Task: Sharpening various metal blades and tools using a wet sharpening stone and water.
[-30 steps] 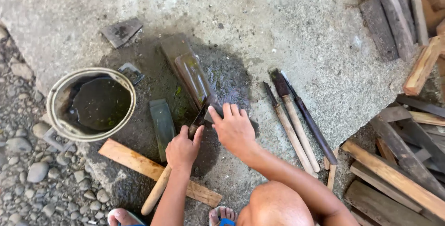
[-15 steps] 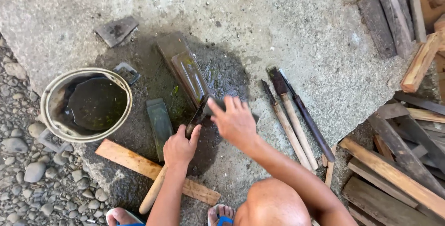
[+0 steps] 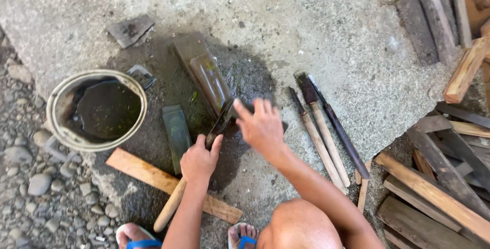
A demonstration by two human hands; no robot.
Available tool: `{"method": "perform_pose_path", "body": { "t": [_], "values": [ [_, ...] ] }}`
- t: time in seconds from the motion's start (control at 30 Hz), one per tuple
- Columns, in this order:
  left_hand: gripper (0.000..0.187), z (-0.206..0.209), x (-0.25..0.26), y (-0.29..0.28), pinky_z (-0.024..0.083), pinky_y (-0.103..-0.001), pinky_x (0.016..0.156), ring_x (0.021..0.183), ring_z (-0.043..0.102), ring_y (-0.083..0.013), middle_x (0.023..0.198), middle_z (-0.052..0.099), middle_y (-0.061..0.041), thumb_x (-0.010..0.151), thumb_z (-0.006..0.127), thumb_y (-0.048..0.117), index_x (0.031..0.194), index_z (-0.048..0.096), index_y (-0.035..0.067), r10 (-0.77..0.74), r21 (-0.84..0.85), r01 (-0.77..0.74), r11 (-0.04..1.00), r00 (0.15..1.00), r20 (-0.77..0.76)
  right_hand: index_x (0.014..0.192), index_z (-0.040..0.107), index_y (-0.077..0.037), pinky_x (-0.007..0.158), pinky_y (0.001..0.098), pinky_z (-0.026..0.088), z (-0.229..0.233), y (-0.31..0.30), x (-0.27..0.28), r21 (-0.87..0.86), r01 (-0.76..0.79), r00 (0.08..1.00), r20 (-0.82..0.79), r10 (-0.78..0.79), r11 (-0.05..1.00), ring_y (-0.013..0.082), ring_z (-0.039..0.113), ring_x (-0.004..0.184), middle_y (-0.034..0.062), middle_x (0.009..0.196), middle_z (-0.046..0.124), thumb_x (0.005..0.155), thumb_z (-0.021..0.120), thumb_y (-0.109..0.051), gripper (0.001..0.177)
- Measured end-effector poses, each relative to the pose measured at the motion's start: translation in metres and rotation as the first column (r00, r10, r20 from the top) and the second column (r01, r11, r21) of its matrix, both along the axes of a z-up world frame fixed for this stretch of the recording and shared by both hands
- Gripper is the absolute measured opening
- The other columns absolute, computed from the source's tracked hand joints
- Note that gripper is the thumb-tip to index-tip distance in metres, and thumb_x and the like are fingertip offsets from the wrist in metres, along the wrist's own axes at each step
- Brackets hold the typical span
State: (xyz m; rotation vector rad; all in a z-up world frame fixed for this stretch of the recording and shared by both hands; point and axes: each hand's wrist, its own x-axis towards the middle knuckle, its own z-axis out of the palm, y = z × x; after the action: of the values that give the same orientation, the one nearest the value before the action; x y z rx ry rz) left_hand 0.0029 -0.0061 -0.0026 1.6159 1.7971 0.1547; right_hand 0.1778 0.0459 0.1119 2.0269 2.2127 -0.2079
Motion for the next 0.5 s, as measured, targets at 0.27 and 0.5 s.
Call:
{"method": "perform_pose_path", "body": {
  "t": [0.27,0.5],
  "values": [
    [0.057,0.042,-0.010,0.023,0.054,-0.055,0.070,0.080,0.071,-0.0440,0.078,0.073,-0.020,0.093,0.050,0.068,0.097,0.065,0.013,0.177,-0.216,-0.142,0.966,0.972,0.153,0.143,0.058,0.000,0.089,0.0492,0.053,-0.041,-0.023,0.071,-0.511,0.102,-0.247,-0.844,-0.476,0.853,0.0326,0.066,0.098,0.0226,0.117,0.069,0.103,0.061,-0.037,0.054],
    [0.060,0.078,-0.005,0.042,0.053,-0.047,0.073,0.077,0.072,-0.0371,0.076,0.071,-0.017,0.096,0.048,0.065,0.100,0.067,0.009,0.506,-0.305,-0.408,0.860,0.757,0.414,0.134,0.056,0.001,0.091,0.0512,0.056,-0.055,-0.050,0.080,-0.573,-0.057,-0.691,-0.568,-0.447,0.817,0.0391,0.069,0.098,0.0267,0.117,0.068,0.101,0.049,-0.050,0.062]
  ]
}}
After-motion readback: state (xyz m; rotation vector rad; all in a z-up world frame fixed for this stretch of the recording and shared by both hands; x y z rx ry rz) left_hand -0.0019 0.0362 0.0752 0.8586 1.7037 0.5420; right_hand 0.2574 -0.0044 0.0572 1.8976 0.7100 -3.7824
